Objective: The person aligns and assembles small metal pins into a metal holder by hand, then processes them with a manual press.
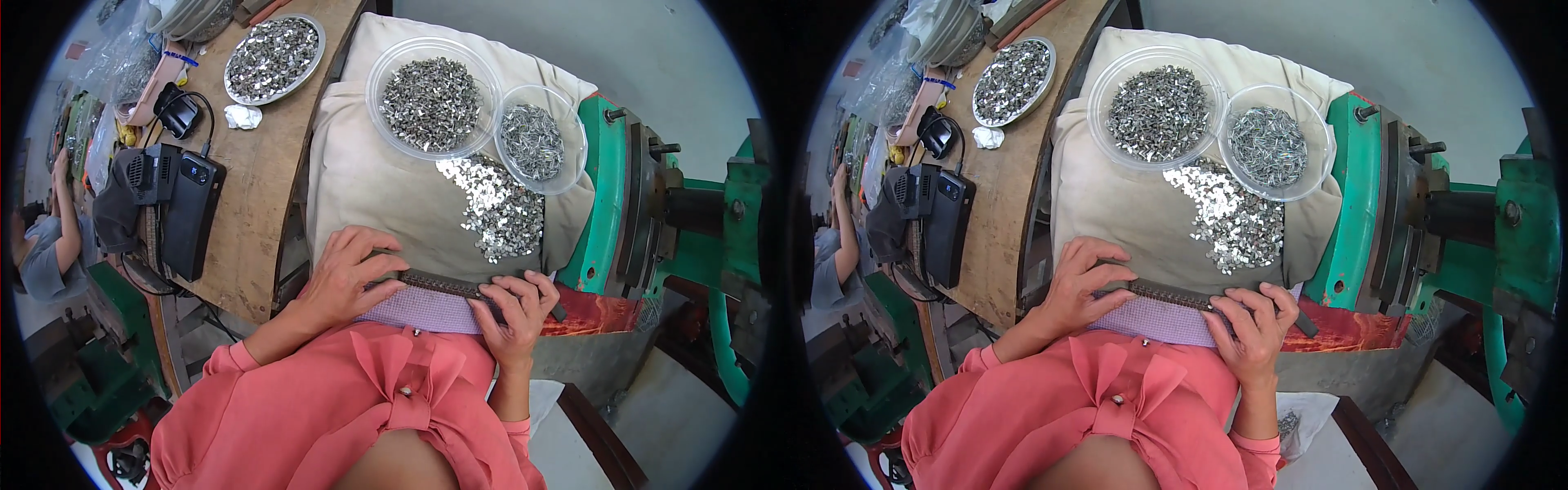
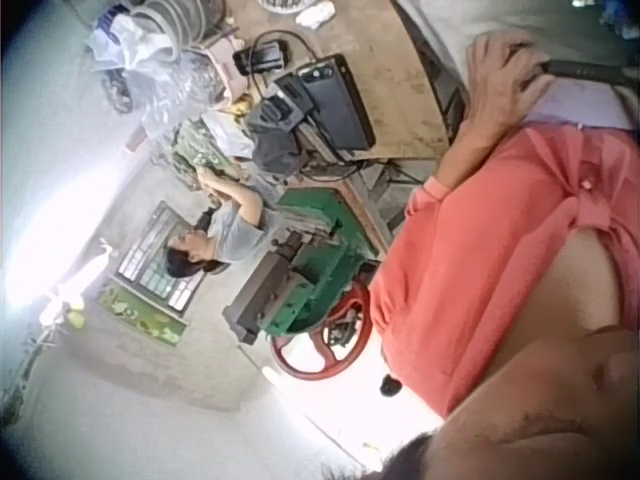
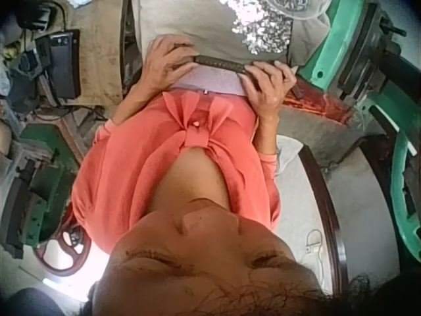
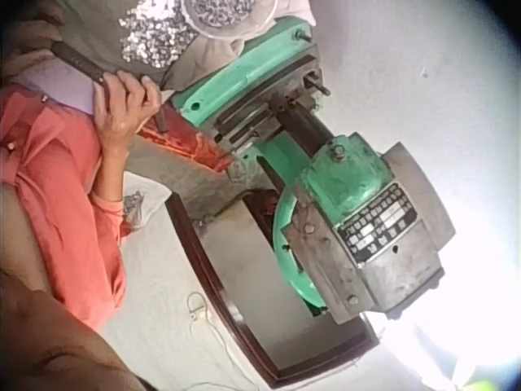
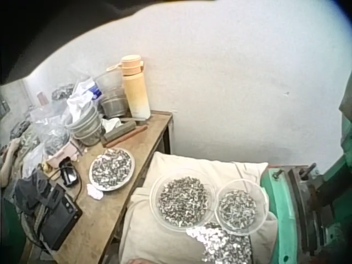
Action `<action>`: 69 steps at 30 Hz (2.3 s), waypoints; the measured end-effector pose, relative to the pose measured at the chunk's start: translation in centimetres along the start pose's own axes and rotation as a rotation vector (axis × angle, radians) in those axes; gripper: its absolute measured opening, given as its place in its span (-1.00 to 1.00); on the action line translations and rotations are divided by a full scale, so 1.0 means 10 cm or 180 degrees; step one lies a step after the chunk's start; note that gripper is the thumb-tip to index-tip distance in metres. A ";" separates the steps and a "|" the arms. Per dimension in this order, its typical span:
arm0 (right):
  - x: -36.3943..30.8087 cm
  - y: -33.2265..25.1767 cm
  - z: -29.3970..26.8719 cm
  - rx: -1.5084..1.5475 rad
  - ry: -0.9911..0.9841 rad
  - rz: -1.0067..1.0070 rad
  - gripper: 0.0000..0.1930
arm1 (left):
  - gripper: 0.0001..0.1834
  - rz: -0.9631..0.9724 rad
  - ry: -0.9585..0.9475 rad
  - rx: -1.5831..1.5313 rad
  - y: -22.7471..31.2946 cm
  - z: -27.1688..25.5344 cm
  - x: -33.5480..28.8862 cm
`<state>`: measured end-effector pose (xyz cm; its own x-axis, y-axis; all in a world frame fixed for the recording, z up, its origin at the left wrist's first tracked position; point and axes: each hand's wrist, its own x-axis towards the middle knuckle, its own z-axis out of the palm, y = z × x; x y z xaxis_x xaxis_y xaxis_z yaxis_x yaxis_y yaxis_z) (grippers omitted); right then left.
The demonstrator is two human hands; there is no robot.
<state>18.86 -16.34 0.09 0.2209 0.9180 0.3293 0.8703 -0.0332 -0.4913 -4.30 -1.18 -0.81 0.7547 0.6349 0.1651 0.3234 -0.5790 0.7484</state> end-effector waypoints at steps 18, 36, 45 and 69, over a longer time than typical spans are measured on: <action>0.01 0.00 0.00 -0.0017 -0.0020 -0.0009 -0.68 | -0.66 0.0134 0.0021 0.0184 0.00 0.00 0.00; 0.00 -0.07 -0.09 0.0138 -0.0278 0.0275 -0.70 | -0.65 0.0234 0.0013 0.0250 0.02 0.01 -0.07; -0.08 -0.02 -0.11 0.0242 -0.0037 0.0267 -0.76 | -0.67 0.0243 0.0014 0.0239 0.00 0.01 -0.07; 0.06 -0.25 -0.01 -0.0137 -0.0052 -0.0246 -0.71 | -0.66 0.0267 0.0100 0.0262 0.00 0.03 -0.08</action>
<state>16.88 -15.80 1.61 0.1453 0.9249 0.3514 0.9027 0.0214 -0.4297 -4.72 -1.84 -1.07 0.7632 0.5976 0.2460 0.3066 -0.6699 0.6761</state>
